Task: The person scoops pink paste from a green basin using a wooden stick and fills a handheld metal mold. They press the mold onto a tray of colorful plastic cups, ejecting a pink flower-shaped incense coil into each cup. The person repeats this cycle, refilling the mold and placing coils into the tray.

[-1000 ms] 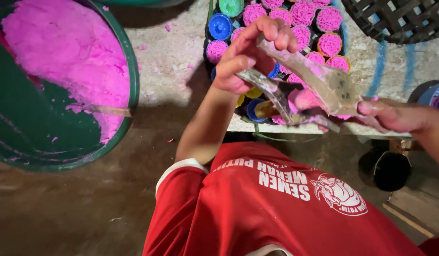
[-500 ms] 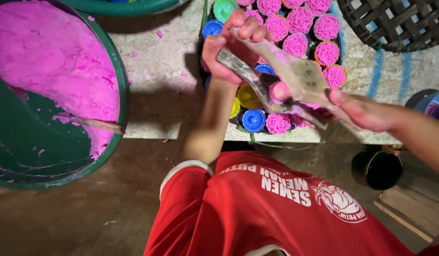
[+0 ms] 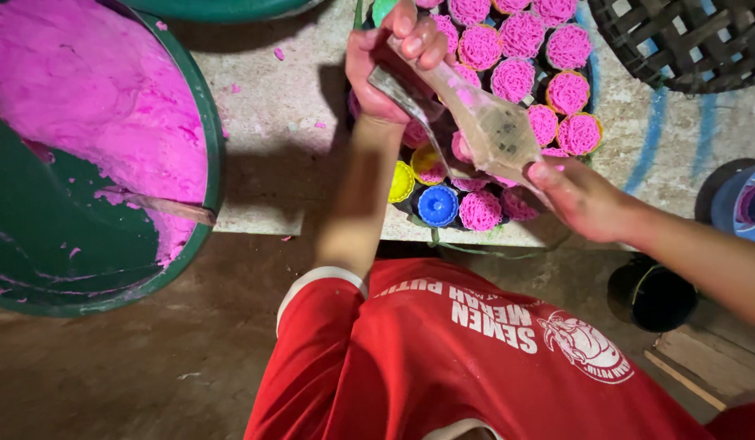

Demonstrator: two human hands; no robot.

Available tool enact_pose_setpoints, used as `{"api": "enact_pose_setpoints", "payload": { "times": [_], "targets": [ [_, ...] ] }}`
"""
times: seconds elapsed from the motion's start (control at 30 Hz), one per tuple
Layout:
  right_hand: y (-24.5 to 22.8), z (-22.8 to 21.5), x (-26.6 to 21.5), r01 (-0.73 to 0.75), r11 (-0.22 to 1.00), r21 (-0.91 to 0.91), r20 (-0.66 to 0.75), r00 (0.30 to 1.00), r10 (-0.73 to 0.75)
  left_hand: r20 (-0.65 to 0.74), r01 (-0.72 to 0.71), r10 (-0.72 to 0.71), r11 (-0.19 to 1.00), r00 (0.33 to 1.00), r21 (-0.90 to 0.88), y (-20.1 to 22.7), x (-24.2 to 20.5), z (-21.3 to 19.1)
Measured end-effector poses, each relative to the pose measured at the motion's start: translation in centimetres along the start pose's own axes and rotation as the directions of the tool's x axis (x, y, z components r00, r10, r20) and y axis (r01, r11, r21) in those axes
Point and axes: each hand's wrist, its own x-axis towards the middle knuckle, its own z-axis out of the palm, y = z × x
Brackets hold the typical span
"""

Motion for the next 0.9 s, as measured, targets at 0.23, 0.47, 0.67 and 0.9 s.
{"api": "enact_pose_setpoints", "payload": {
  "times": [0.23,0.47,0.67,0.9],
  "targets": [
    [-1.1,0.8,0.2,-0.412,0.911,-0.030,0.070,0.908,0.413,-0.165,0.019,-0.021,1.000,0.986,-0.016,0.4,-1.2,1.2],
    [-1.0,-0.5,0.0,-0.227,0.968,-0.111,-0.052,0.974,0.222,-0.145,-0.054,0.058,0.998,0.988,0.032,-0.8,0.2,0.0],
    [-0.3,1.1,0.6,-0.255,0.964,0.073,0.017,0.967,0.254,-0.177,0.014,-0.002,0.998,0.984,0.064,0.6,-0.1,1.0],
    [-1.4,-0.5,0.1,-0.442,0.892,-0.100,-0.101,0.896,0.432,-0.153,-0.011,0.023,0.997,0.988,0.081,-0.6,0.8,1.2]
  ]
}}
